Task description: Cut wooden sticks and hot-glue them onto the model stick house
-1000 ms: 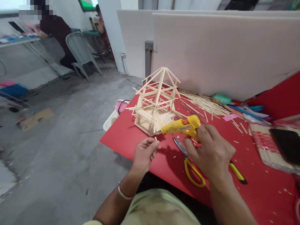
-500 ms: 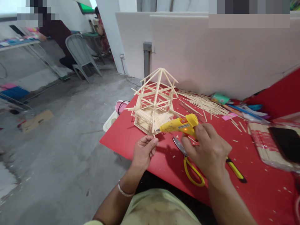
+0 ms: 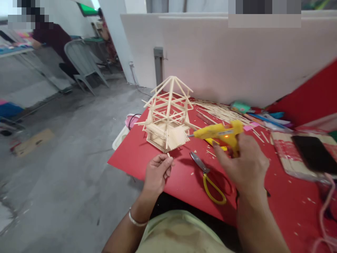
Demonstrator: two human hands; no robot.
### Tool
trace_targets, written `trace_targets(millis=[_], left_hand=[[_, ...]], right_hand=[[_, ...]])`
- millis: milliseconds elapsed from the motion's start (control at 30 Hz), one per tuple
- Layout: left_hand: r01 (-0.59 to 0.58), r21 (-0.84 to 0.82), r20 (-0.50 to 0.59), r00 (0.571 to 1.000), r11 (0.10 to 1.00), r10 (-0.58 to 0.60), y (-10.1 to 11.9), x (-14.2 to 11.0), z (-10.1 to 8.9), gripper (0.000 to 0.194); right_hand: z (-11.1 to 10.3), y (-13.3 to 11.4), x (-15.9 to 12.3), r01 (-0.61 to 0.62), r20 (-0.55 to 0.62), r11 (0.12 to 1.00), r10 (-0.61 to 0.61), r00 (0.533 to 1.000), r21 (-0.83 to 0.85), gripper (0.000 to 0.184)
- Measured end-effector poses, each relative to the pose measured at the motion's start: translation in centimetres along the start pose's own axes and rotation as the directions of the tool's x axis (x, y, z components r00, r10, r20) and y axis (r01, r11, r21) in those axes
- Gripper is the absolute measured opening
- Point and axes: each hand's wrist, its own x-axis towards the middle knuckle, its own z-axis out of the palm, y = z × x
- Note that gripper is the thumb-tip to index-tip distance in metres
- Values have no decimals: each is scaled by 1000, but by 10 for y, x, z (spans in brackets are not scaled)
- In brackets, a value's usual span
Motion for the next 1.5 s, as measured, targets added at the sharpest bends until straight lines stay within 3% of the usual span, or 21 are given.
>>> trace_targets(millis=[100,133,233,267,333,433,533,600,667,700,767,833,900,1033,1133,1233,1367,1500], left_hand=[[15,-7,13,1000,1000,-15,-5,-8,-3,29],[26,-12,35,999,1000,-25,-7,-9,-2,27],[67,-21,102,993,998,-64,-12,-13,3,22],[75,-20,120,990,997,-73,-13,-14,6,21],[72,-13,136,988,997,-70,-14,-16,12,20],[33,10,105,994,999,-34,-15,-17,16,22],[17,47,50,999,999,-19,-18,-18,19,24],[19,63,31,999,998,-21,-20,-18,21,26],[11,38,34,999,999,-12,-18,-19,24,28],[15,17,40,999,1000,-16,-17,-20,26,27],[45,-18,78,996,999,-44,-12,-22,27,27],[87,-30,113,990,996,-83,-5,-25,26,26],[114,-17,129,985,993,-111,2,-27,21,26],[126,101,128,982,987,-139,15,-24,7,23],[114,186,138,980,976,-141,21,-22,0,23],[94,169,153,981,981,-120,24,-21,0,25],[96,80,159,981,992,-107,26,-21,6,24],[102,-22,139,985,995,-98,27,-19,9,20]], right_hand=[[-5,73,-21,-295,13,954,296,955,-57,64],[-7,98,-31,-398,19,910,403,915,-114,66],[-12,152,-66,-550,284,812,584,760,-197,54],[-12,162,-78,-556,363,806,590,721,-206,49],[-10,172,-99,-540,464,822,556,690,-183,44],[-7,172,-120,-454,506,882,451,735,-127,44],[-10,152,-121,-319,327,924,375,867,-213,50],[-16,121,-110,-255,150,944,289,945,-210,50],[-23,76,-93,-137,84,989,131,988,64,30],[-25,50,-85,-86,109,962,60,992,258,23],[-25,0,-72,53,146,818,-166,975,573,28],[-17,-39,-62,123,97,682,-275,957,721,36],[-5,-61,-57,144,57,608,-299,952,781,37],[12,-69,-50,197,22,573,-351,936,795,35],[10,-68,-46,267,4,591,-416,909,761,37],[5,-71,-43,308,-11,630,-429,903,713,37],[5,-81,-45,272,-48,671,-333,942,690,33],[8,-93,-48,219,-124,648,-189,974,729,28]])
